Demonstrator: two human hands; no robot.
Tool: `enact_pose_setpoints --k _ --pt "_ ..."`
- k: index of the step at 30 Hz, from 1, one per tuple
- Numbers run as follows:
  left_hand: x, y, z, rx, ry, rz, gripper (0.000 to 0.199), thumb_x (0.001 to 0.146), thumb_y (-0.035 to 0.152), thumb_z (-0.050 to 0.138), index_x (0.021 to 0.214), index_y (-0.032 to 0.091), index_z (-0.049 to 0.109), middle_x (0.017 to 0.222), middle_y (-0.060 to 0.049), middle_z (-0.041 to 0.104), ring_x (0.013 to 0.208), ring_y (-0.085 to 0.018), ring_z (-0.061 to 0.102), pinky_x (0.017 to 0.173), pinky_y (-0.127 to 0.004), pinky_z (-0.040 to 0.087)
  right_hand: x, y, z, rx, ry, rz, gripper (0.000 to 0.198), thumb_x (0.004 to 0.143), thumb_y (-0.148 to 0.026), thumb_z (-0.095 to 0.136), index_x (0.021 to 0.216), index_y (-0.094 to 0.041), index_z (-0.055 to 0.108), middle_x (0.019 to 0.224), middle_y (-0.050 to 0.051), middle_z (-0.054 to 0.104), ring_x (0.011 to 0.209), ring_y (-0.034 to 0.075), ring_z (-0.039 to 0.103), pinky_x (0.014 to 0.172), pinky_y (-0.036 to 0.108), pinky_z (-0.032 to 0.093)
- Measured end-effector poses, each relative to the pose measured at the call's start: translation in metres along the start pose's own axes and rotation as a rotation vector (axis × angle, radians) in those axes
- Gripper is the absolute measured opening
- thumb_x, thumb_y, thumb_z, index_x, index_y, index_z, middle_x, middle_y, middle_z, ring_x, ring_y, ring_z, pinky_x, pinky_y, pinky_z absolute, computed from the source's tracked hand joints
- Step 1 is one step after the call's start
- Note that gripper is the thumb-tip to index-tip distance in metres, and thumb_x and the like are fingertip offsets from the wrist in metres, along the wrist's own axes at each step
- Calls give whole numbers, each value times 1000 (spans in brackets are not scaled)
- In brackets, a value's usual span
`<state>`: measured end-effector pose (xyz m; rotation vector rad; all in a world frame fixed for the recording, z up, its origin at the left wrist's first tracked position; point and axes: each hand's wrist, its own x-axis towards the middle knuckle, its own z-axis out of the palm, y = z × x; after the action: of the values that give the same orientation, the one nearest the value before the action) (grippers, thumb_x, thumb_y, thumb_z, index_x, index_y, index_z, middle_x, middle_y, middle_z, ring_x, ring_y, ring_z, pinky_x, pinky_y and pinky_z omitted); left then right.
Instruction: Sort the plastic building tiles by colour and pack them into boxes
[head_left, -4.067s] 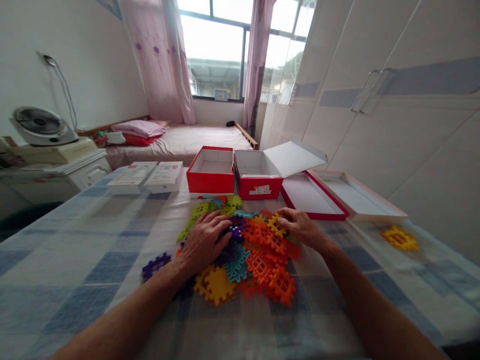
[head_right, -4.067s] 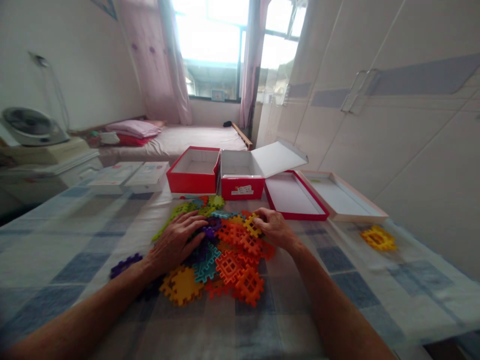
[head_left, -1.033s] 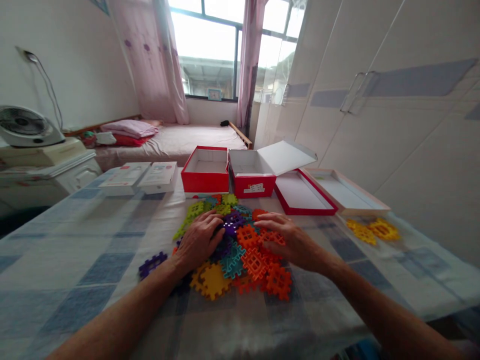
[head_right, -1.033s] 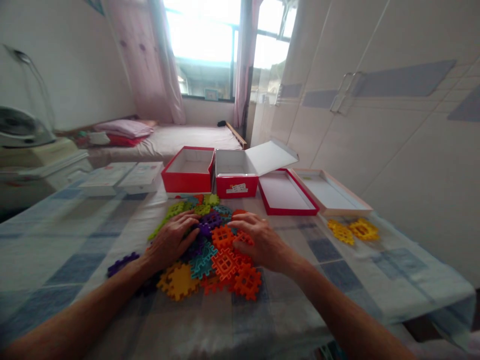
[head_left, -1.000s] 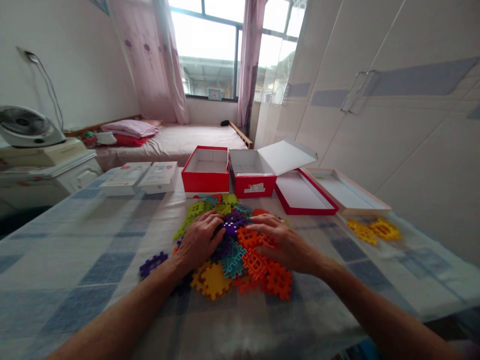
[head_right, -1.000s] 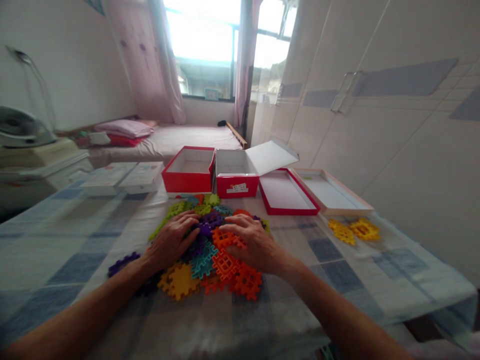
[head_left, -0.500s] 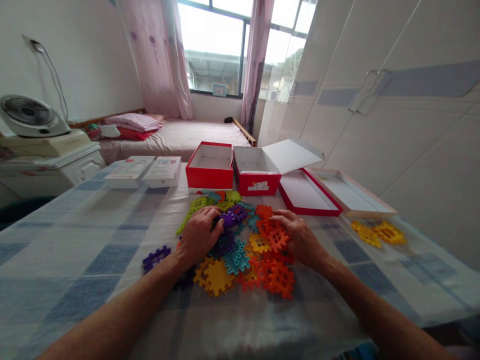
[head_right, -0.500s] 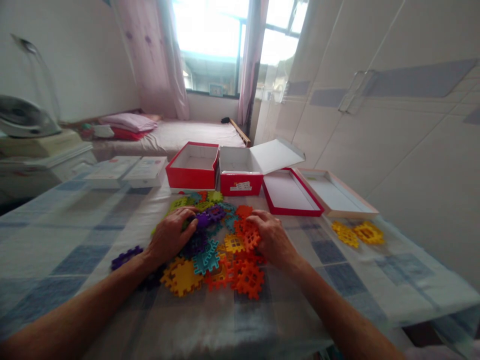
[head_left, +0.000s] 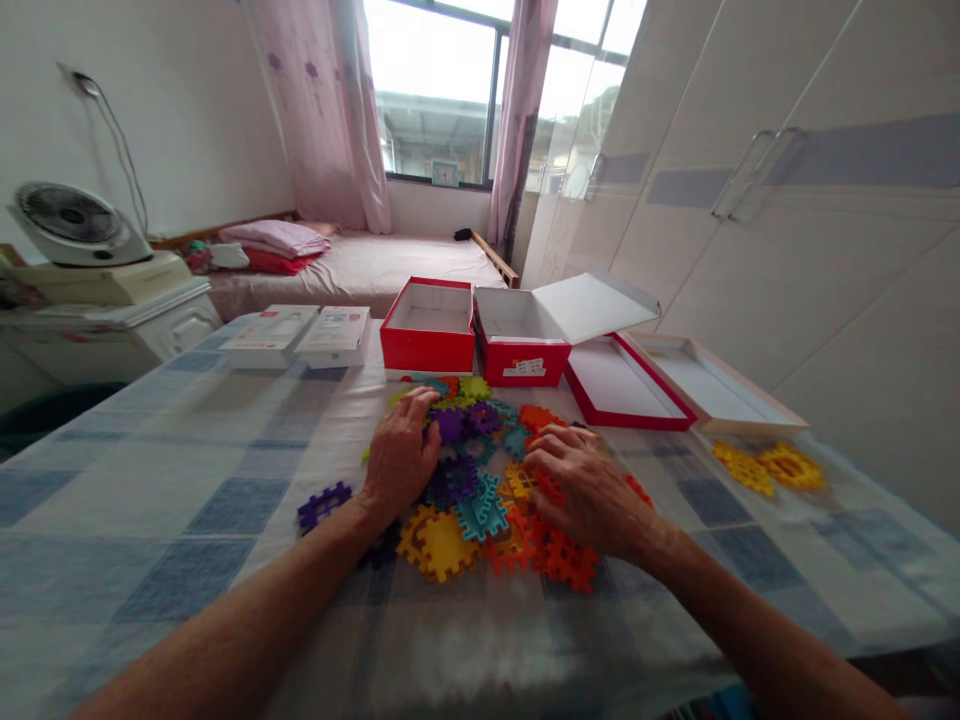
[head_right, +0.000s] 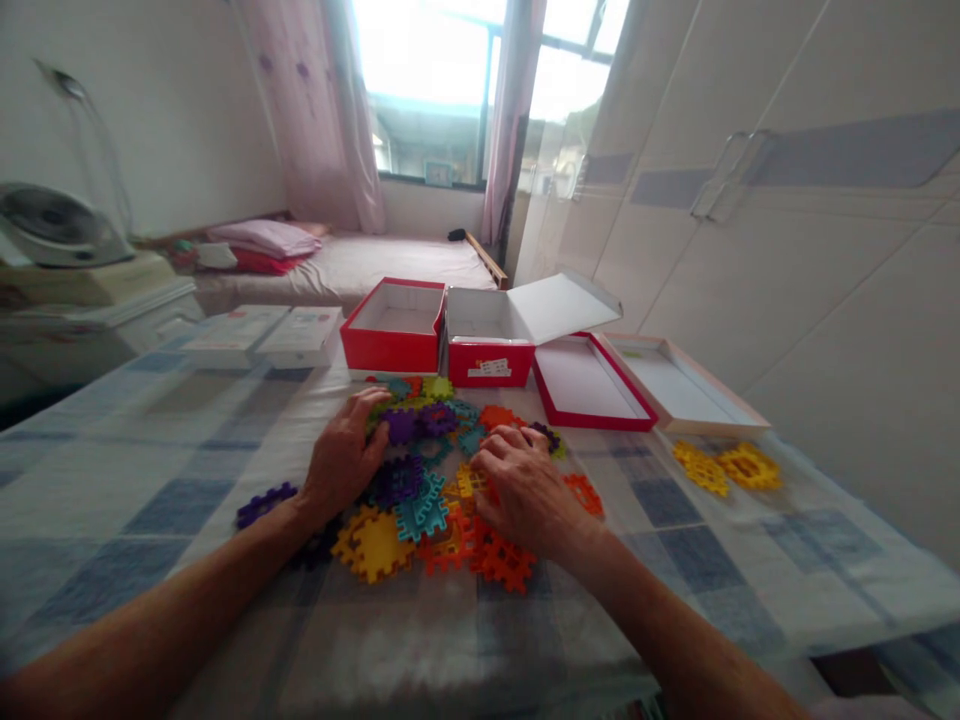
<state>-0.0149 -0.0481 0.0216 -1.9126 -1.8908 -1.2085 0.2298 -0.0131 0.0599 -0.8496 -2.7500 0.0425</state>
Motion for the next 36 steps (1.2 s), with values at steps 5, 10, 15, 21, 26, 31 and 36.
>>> enact_pose_setpoints --k 5,10,15,21,26,31,36 --pt "-1 14 -11 -108 -174 461 36 86 21 48 121 26 56 129 -4 56 130 -22 39 111 -44 25 4 -5 8 -48 -66 -42 36 75 -21 58 111 -23 59 119 7 58 122 27 39 102 47 23" --pt "-5 26 -16 -168 -517 688 35 81 46 57 112 31 62 126 0 59 129 -25 39 113 -47 16 14 -1 19 -85 15 -74 21 85 -20 49 102 -19 62 109 9 62 120 25 42 104 48 24" --pt "-1 18 -14 -76 -461 597 16 82 32 56 90 23 66 114 -2 66 126 -24 44 113 -46 15 20 11 18 65 182 27 21 89 -16 39 90 -17 60 109 8 62 113 20 48 100 39 32" --pt "2 6 -8 86 -269 358 17 84 19 48 84 21 65 106 -5 68 119 -24 49 109 -51 23 15 -5 -1 247 18 18 16 78 -13 50 92 -17 56 99 7 60 99 19 53 88 34 39" --pt "3 6 -9 52 -207 354 20 85 20 48 93 22 66 109 -4 68 120 -24 49 109 -52 23 15 -17 -4 273 -155 12 5 79 -19 52 75 -19 50 79 2 58 80 15 54 72 26 40" --pt "2 15 -15 -156 -307 478 14 84 29 55 89 23 66 100 -3 70 113 -20 55 107 -44 28 18 -8 4 130 -129 172 6 77 -12 51 79 -18 50 80 4 60 77 15 54 71 27 36" --pt "-5 29 -17 -295 -537 659 42 67 55 68 93 22 64 97 -5 68 101 -21 58 108 -43 26 14 4 4 193 -26 255 7 82 -15 44 86 -20 48 79 2 59 73 14 53 65 24 34"
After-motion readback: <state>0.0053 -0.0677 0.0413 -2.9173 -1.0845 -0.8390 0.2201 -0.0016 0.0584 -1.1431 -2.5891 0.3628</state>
